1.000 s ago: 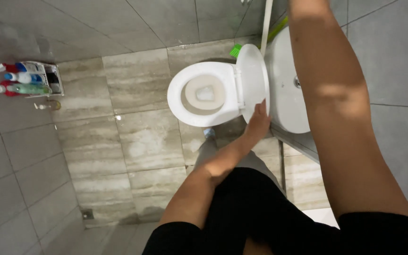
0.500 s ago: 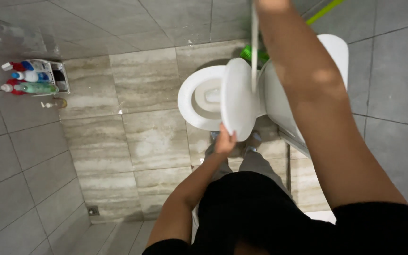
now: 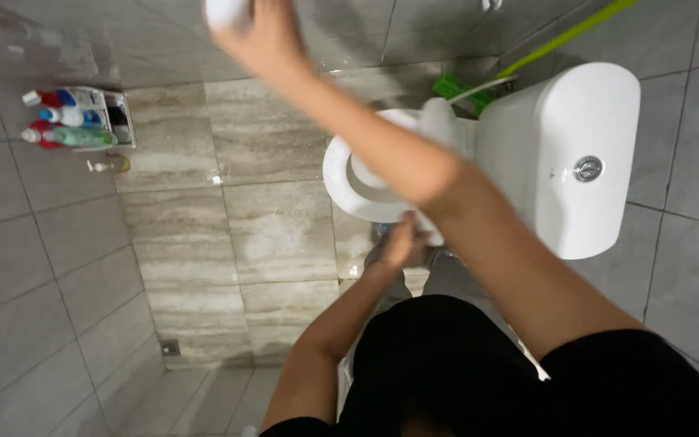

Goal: The person uses a handheld bidet sprayer to clean the toilet bowl, seat, and surrounding floor area. They lift the toilet lid to spray the interior and exterior surfaces, then rinse the sprayer nozzle and their hands before placing the sprayer back in its holder.

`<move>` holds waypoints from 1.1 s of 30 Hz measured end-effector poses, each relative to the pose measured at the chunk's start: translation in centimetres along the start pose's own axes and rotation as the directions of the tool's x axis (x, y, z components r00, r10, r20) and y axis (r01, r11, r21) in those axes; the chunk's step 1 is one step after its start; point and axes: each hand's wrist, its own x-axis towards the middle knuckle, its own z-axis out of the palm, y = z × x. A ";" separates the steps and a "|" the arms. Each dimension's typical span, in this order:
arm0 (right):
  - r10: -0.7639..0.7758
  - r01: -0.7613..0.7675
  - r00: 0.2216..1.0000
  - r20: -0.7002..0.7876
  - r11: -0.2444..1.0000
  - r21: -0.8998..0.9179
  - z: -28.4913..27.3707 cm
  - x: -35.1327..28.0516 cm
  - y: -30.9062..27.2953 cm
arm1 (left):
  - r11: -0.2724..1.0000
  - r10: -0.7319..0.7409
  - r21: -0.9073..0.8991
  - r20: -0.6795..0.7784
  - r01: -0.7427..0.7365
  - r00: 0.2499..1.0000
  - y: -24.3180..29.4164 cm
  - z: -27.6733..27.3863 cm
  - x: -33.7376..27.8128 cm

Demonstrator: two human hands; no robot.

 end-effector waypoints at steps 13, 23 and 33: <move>0.137 -0.061 0.970 -0.200 0.937 0.345 -10.7 -8.8 -8.3 | 0.961 0.057 0.213 0.471 -0.176 0.881 12.5 13.7 7.5; 0.342 0.131 0.772 -0.535 0.739 0.661 -29.6 -9.7 -6.1 | 0.998 -0.046 0.057 0.271 0.031 0.962 8.5 10.0 8.4; 0.098 0.032 0.910 -0.403 0.952 0.303 -27.6 -10.1 -7.0 | 0.932 0.353 0.263 -0.509 -0.248 0.785 16.8 -2.1 13.0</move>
